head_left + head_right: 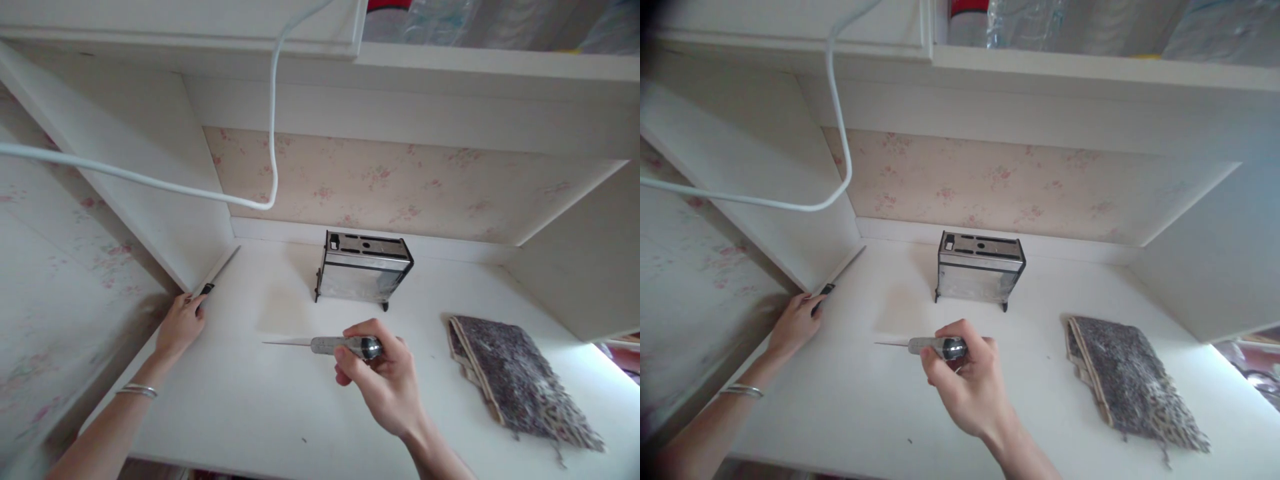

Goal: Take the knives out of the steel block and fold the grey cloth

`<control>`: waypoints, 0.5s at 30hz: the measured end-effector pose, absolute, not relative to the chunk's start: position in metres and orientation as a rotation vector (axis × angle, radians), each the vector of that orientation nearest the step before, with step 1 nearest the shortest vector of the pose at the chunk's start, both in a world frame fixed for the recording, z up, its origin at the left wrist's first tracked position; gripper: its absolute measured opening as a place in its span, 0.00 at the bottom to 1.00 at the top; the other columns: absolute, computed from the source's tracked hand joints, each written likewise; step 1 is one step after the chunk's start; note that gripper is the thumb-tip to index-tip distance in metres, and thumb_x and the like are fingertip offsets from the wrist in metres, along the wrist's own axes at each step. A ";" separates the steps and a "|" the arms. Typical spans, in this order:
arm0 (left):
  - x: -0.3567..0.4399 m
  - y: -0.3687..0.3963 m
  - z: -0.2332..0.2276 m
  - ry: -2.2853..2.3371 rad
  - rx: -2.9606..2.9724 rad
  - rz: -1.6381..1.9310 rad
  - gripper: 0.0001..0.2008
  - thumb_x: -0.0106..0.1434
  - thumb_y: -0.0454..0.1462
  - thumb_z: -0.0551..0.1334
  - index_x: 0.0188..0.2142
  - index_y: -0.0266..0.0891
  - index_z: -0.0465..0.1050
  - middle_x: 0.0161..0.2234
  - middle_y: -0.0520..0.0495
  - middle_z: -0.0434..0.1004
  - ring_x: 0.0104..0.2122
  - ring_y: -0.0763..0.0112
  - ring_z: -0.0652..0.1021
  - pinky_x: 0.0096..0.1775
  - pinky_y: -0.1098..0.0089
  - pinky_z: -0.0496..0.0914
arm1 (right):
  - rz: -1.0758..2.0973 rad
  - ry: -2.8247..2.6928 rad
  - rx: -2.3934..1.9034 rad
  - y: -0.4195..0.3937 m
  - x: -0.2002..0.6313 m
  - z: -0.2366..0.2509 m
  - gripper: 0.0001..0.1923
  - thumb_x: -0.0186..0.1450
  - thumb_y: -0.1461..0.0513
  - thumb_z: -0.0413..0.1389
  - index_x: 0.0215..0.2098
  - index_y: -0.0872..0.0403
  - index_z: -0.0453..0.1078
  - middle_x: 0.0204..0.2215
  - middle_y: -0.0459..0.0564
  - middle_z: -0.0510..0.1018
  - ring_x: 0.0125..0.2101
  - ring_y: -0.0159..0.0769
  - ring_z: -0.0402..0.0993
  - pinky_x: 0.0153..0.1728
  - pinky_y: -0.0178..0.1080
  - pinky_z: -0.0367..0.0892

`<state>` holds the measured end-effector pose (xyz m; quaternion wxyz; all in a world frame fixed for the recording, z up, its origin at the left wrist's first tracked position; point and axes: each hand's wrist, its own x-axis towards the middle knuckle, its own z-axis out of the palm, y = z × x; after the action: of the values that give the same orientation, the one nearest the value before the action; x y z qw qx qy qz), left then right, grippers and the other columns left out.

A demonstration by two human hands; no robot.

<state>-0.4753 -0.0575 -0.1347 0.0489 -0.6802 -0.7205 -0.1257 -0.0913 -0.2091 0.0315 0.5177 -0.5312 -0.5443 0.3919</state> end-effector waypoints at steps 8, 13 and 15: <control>-0.441 -0.095 -0.107 -2.001 -2.119 -0.920 0.21 0.64 0.43 0.50 0.48 0.33 0.71 0.47 0.35 0.72 0.52 0.54 0.70 0.57 0.58 0.63 | 0.715 -1.553 -1.243 -0.211 -0.089 0.021 0.06 0.60 0.62 0.57 0.36 0.53 0.73 0.16 0.40 0.70 0.15 0.25 0.65 0.16 0.27 0.59; -0.367 -0.176 -0.053 -2.377 -2.180 -1.428 0.15 0.61 0.50 0.58 0.39 0.43 0.72 0.39 0.47 0.76 0.38 0.64 0.76 0.42 0.68 0.71 | 0.541 -1.659 -1.137 -0.211 -0.096 0.017 0.04 0.59 0.62 0.59 0.34 0.52 0.74 0.17 0.39 0.71 0.14 0.23 0.61 0.16 0.27 0.59; -0.335 -0.211 -0.041 -2.609 -2.203 -1.687 0.17 0.57 0.52 0.62 0.36 0.42 0.72 0.27 0.50 0.74 0.28 0.68 0.75 0.31 0.72 0.69 | 0.469 -1.708 -1.079 -0.211 -0.103 0.010 0.05 0.60 0.63 0.59 0.36 0.52 0.73 0.19 0.40 0.73 0.15 0.23 0.62 0.18 0.26 0.61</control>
<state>-0.3350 -0.2109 -0.0412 -0.3276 -0.5465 -0.6473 -0.4185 -0.1028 -0.2111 0.0097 0.5090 -0.4480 -0.7088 0.1945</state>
